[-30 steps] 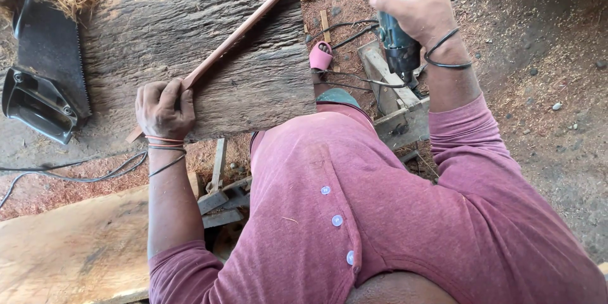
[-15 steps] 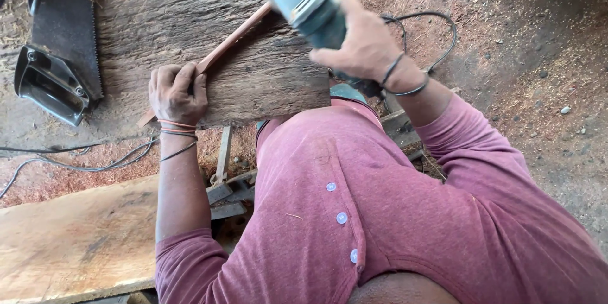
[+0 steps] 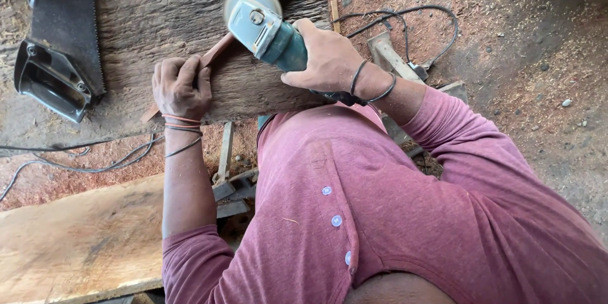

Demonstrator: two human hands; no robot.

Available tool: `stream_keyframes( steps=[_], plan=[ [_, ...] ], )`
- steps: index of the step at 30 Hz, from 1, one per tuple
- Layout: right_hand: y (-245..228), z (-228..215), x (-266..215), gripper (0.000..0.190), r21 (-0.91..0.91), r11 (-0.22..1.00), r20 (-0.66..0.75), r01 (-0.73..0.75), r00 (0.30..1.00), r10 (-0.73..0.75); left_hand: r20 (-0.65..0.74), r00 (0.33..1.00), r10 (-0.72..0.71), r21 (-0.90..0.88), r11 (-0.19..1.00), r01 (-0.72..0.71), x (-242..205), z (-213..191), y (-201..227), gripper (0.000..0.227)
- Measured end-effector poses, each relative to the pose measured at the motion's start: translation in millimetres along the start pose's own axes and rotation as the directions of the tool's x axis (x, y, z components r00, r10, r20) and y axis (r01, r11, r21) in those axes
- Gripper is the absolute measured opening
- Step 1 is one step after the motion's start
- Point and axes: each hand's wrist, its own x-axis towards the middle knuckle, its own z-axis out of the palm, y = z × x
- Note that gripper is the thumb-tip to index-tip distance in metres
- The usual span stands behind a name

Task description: Grind the edge of a wooden strip using an angle grinder.

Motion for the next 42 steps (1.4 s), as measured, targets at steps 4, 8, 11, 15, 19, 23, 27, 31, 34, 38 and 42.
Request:
stream_keyframes(
  steps=[4, 8, 11, 15, 19, 23, 27, 31, 34, 38, 42],
  plan=[
    [5, -15, -4, 0.079, 0.033, 0.996, -0.001, -0.078, 0.997, 0.078, -0.007, 1.000, 0.009, -0.004, 1.000, -0.009, 1, -1, 2, 0.024],
    [25, -28, -9, 0.080, 0.045, 0.993, -0.084, -0.110, 0.990, 0.113, -0.007, 1.000, 0.018, -0.005, 1.000, -0.018, 1, -1, 1, 0.023],
    [43, -41, -13, 0.079, 0.063, 0.992, -0.152, -0.110, 0.981, 0.118, 0.004, 1.000, 0.021, -0.001, 1.000, -0.021, 2, -1, 0, 0.023],
    [63, -62, -19, 0.075, 0.157, 0.980, -0.213, -0.126, 0.964, 0.158, 0.017, 1.000, 0.021, 0.016, 1.000, -0.021, 2, 0, 0, 0.022],
    [82, -80, -25, 0.073, 0.198, 0.970, -0.241, -0.141, 0.952, 0.188, 0.020, 1.000, 0.022, 0.022, 1.000, -0.022, 2, 1, -2, 0.022],
    [113, -90, -28, 0.068, 0.225, 0.971, -0.318, -0.078, 0.936, 0.148, 0.016, 1.000, 0.022, 0.020, 1.000, -0.022, 2, 0, -1, 0.023],
    [131, -104, -30, 0.064, 0.313, 0.950, -0.349, 0.006, 0.931, 0.109, 0.015, 0.999, 0.028, 0.029, 0.999, -0.028, 1, 2, -3, 0.023],
    [141, -115, -31, 0.065, 0.331, 0.943, -0.366, -0.025, 0.918, 0.152, 0.017, 1.000, 0.012, 0.029, 0.999, -0.012, 2, 1, 0, 0.022],
    [151, -120, -32, 0.063, 0.384, 0.923, -0.360, -0.016, 0.918, 0.166, 0.019, 1.000, 0.004, 0.041, 0.999, -0.005, 2, 1, 1, 0.023],
    [156, -121, -35, 0.063, 0.413, 0.910, -0.415, 0.017, 0.894, 0.171, 0.016, 1.000, 0.006, 0.039, 0.999, -0.007, -2, 3, -2, 0.022],
    [159, -115, -38, 0.063, 0.281, 0.960, -0.473, 0.021, 0.873, 0.119, 0.003, 1.000, -0.003, 0.041, 0.999, 0.003, 2, -3, 9, 0.028]
  ],
)
